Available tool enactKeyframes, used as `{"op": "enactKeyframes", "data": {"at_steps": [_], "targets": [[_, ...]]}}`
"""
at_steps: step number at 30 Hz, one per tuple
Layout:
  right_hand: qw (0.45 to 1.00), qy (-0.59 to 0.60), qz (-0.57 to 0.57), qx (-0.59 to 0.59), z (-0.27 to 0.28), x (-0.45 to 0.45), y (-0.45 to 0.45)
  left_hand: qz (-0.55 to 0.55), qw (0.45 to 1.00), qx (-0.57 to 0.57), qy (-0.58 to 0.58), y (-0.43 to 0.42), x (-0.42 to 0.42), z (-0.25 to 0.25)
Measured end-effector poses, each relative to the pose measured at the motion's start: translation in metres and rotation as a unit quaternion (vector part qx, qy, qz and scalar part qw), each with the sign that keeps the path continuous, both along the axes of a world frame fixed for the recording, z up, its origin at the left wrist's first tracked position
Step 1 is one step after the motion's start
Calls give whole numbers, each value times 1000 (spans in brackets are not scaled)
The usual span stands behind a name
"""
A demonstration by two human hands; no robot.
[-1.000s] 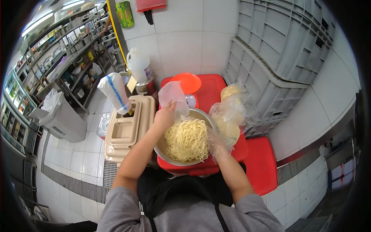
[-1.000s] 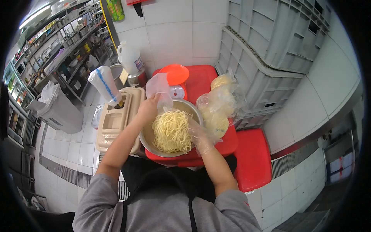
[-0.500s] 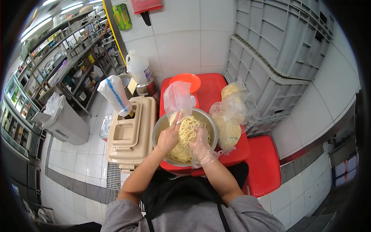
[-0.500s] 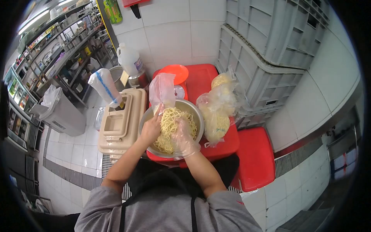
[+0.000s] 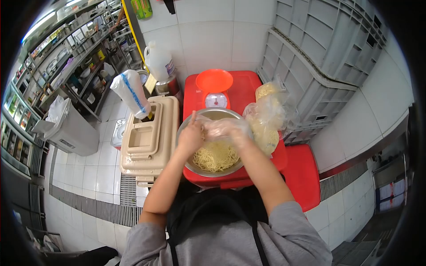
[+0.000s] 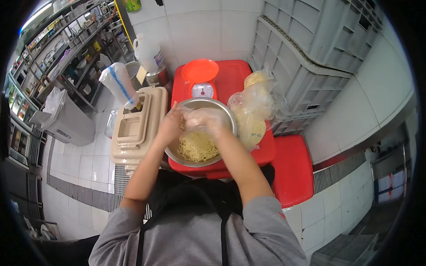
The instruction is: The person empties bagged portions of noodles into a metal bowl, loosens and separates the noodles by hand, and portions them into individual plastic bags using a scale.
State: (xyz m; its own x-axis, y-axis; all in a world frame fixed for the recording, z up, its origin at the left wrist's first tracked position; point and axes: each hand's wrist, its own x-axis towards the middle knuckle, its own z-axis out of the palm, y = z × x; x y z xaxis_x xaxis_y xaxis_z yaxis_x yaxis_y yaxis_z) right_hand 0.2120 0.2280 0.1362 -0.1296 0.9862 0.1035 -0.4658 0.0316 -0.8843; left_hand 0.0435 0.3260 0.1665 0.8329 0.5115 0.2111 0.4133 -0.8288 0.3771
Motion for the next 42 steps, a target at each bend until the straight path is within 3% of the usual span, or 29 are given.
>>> {"op": "enactKeyframes", "data": {"at_steps": [1, 4, 6, 7, 8, 9, 11, 12, 13, 15, 16, 17, 19, 22, 25, 26, 28, 30, 32, 33, 34, 37, 39, 42], "targets": [[999, 12, 44, -4, 13, 8, -12, 11, 999, -33, -16, 12, -3, -6], [982, -139, -128, 8, 36, -2, -20, -48, 995, -73, -55, 33, -12, -14], [869, -442, -222, 12, 23, -29, -18, -65, 994, -46, -71, 27, -9, -10], [874, -424, -235, 24, 19, -41, -23, -75, 994, -30, -79, 23, -8, 0], [879, -406, -248, 37, 15, -53, -28, -76, 986, -106, -101, 20, -8, 13], [949, -218, -221, 59, 16, -65, -37, -73, 973, -181, -122, 17, -10, 29], [956, -222, -192, 6, 8, -63, -40, -56, 936, -314, -151, 17, -19, 55], [887, -414, -192, -64, -10, -45, -42, -42, 914, -370, -161, 19, -26, 66], [778, -587, -185, -129, -30, -28, -41, -28, 888, -426, -170, 24, -32, 72], [891, -330, -297, -90, -84, 4, -26, -27, 860, -474, -188, 38, -33, 56], [916, -190, -345, -70, -82, 7, -23, -18, 847, -503, -171, 43, -30, 43], [908, -242, -341, -38, -78, 14, -20, -10, 832, -533, -153, 45, -26, 30], [878, -344, -331, 27, 6, -4, -11, -41, 850, -515, -104, 40, -12, 14], [934, -302, -189, -30, 89, -43, -11, -88, 870, -479, -75, 17, -1, 43], [953, -231, -191, 40, 52, -44, 13, -119, 906, -394, -102, 10, -8, 60], [893, -420, -159, 33, 49, -48, 19, -129, 923, -339, -129, 11, -12, 52], [670, -738, -78, 15, 64, -62, 23, -129, 954, -249, -110, 11, -15, 33], [742, -655, -100, -101, 64, -69, 20, -109, 979, -170, -30, 18, -10, 22], [861, -483, -132, -86, 74, -64, 20, -66, 914, -395, -60, 37, -14, 22], [929, -339, -143, -21, 78, -54, 9, -42, 858, -506, -73, 44, -19, 18], [971, -183, -151, 41, 81, -49, -2, -47, 856, -510, -70, 50, -21, 15], [838, -517, -142, -102, 113, -32, 1, -44, 849, -520, -79, 62, -23, 12], [850, -477, -183, -127, 96, -49, -13, -27, 844, -525, -109, 57, -20, 12], [845, -446, -286, -71, 29, -66, -10, -9, 832, -539, -131, 51, -14, 11]]}}
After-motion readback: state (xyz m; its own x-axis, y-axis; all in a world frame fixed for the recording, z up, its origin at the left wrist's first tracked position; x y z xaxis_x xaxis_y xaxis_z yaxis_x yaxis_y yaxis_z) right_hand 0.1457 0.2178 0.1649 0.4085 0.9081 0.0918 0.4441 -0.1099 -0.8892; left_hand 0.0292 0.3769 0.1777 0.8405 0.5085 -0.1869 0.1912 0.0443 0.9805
